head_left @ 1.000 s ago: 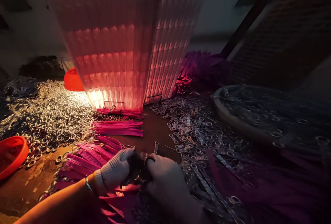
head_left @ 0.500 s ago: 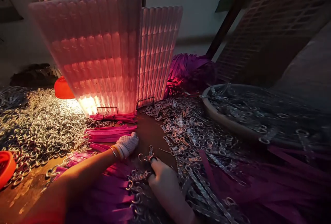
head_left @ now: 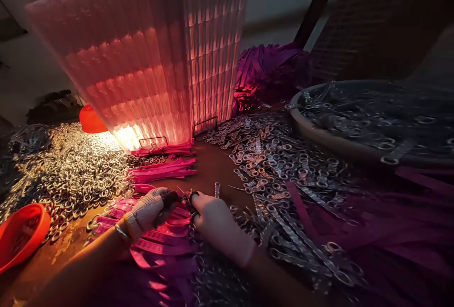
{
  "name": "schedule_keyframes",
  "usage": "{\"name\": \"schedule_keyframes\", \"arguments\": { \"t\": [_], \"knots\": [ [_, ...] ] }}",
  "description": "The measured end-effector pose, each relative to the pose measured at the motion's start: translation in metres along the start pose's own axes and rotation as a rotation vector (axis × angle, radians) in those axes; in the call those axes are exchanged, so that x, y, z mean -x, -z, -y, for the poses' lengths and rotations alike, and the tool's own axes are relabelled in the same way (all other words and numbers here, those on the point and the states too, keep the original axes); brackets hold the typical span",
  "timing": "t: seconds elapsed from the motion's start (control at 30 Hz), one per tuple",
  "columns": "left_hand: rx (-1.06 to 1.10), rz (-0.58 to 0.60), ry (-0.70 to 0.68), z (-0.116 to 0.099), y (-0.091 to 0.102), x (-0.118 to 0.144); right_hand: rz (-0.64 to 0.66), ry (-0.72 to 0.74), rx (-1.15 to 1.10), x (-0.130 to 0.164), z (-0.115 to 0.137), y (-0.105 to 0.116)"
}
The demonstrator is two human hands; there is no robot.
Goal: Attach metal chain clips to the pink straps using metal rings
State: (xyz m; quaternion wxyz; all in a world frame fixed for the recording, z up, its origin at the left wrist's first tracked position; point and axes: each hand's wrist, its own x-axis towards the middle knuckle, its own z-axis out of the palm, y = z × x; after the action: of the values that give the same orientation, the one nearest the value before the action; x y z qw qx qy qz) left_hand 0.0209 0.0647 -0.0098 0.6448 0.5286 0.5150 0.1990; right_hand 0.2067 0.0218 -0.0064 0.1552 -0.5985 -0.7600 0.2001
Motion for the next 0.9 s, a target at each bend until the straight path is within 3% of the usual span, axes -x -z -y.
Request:
{"name": "schedule_keyframes", "arguments": {
  "t": [0.1, 0.2, 0.3, 0.43, 0.63, 0.9],
  "knots": [
    [-0.103, -0.037, -0.086, 0.007, -0.004, 0.011, 0.049, 0.027, 0.089, -0.002, 0.012, -0.006],
    [-0.395, -0.091, -0.267, 0.015, -0.006, 0.012, 0.078, 0.05, 0.167, -0.001, 0.017, -0.012],
    [-0.545, -0.068, -0.38, 0.026, -0.005, 0.01, 0.083, 0.016, 0.178, 0.0, 0.016, -0.016],
    [-0.427, -0.036, -0.303, 0.037, 0.0, 0.008, 0.131, 0.033, 0.102, -0.001, 0.013, -0.014],
    [-0.444, -0.182, -0.316, 0.048, -0.001, 0.004, 0.24, -0.002, 0.22, -0.008, 0.014, -0.011],
    [-0.342, -0.105, -0.282, 0.051, 0.0, 0.001, 0.272, 0.115, 0.253, -0.003, 0.029, -0.008]
  ]
}}
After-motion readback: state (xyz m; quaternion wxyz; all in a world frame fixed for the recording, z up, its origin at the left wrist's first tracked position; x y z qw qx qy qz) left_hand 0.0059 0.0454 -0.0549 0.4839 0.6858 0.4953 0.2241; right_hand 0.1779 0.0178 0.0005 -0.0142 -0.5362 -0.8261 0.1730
